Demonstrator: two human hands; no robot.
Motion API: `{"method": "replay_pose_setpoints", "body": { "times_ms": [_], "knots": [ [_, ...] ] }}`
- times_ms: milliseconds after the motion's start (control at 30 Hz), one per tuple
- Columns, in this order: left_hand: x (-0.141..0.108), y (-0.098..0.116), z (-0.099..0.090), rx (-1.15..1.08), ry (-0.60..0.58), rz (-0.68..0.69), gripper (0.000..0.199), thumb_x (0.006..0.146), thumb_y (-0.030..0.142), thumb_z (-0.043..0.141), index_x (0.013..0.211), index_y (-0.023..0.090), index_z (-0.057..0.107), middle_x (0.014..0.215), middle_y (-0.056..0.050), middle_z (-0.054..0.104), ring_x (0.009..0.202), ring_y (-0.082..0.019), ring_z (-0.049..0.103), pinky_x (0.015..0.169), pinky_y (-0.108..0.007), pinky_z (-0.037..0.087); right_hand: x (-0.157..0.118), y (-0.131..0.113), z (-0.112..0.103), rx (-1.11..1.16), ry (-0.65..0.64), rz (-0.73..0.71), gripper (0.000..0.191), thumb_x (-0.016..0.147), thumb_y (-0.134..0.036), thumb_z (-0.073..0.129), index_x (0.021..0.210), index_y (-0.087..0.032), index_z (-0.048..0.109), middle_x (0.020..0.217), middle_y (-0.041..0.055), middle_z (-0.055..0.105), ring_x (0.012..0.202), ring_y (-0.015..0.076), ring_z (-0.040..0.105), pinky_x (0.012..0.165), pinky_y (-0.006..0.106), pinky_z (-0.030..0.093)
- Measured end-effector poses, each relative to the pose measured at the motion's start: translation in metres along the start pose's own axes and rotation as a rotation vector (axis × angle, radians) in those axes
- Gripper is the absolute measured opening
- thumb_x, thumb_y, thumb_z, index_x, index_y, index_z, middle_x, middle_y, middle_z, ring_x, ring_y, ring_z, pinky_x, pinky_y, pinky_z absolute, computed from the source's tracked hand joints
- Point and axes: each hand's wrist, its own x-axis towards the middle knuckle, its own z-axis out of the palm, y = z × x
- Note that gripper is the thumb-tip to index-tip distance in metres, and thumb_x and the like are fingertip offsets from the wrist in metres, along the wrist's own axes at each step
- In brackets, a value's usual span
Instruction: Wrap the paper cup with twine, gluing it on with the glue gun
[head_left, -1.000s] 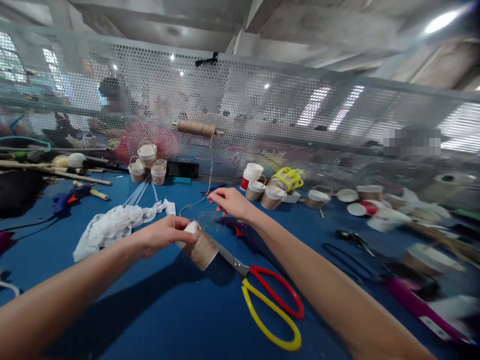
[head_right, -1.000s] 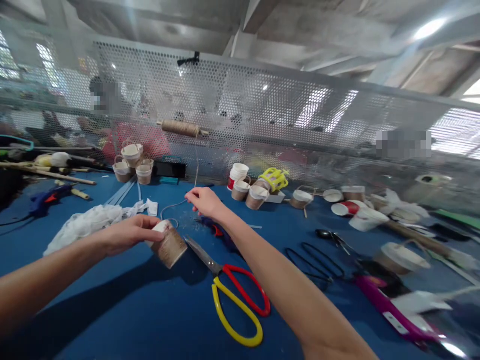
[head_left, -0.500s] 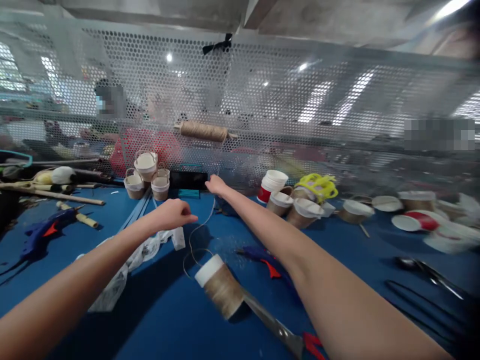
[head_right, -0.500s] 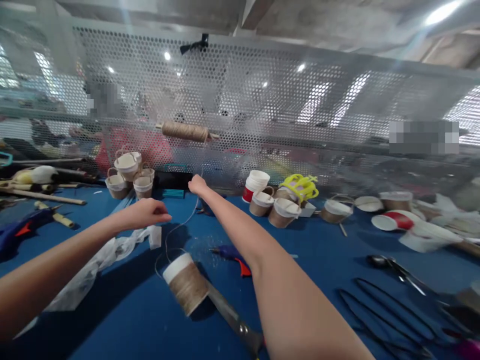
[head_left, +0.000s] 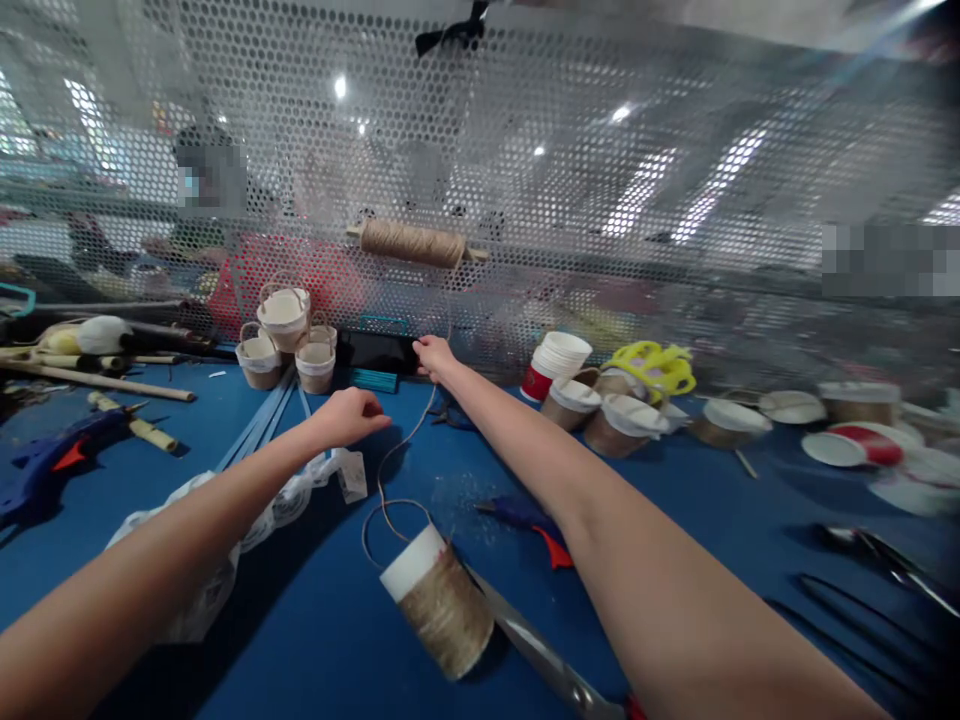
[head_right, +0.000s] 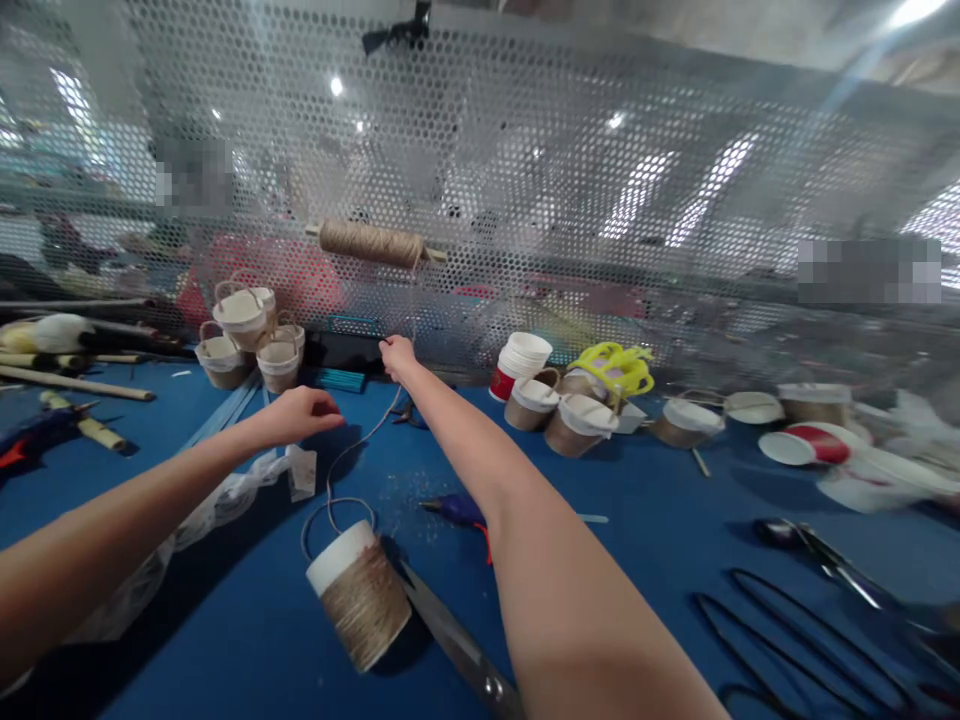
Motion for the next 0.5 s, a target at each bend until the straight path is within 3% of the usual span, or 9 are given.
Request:
{"method": "replay_pose_setpoints", "body": {
  "times_ms": [300,500],
  "knots": [
    [-0.001,-0.012,-0.003,0.018,0.086,-0.019,0.028,0.078,0.032,0.051,0.089,0.012,0.065,0.084,-0.007,0.070,0.074,-0.018,0.064,0.062,-0.022,0.046,0.002,-0.005,-0.017,0.039,0.139,-0.149,0.032,0.085,-0.031,0.051,0.113,-0.016,0.051,0.113,0.0075,0.054,0.094,0.0194,0.056,0.078,0.040,0.048],
    [0.015,-0.015,0.011,0.115,0.158,0.074,0.031,0.077,0.025,0.054,0.103,0.010,0.059,0.104,-0.015,0.064,0.095,-0.024,0.060,0.083,-0.032,0.045,-0.011,0.002,-0.020,0.087,0.136,-0.165,0.032,0.085,-0.031,0.051,0.113,-0.016,0.051,0.113,0.0076,0.053,0.094,0.0195,0.056,0.077,0.040,0.048]
  ]
}}
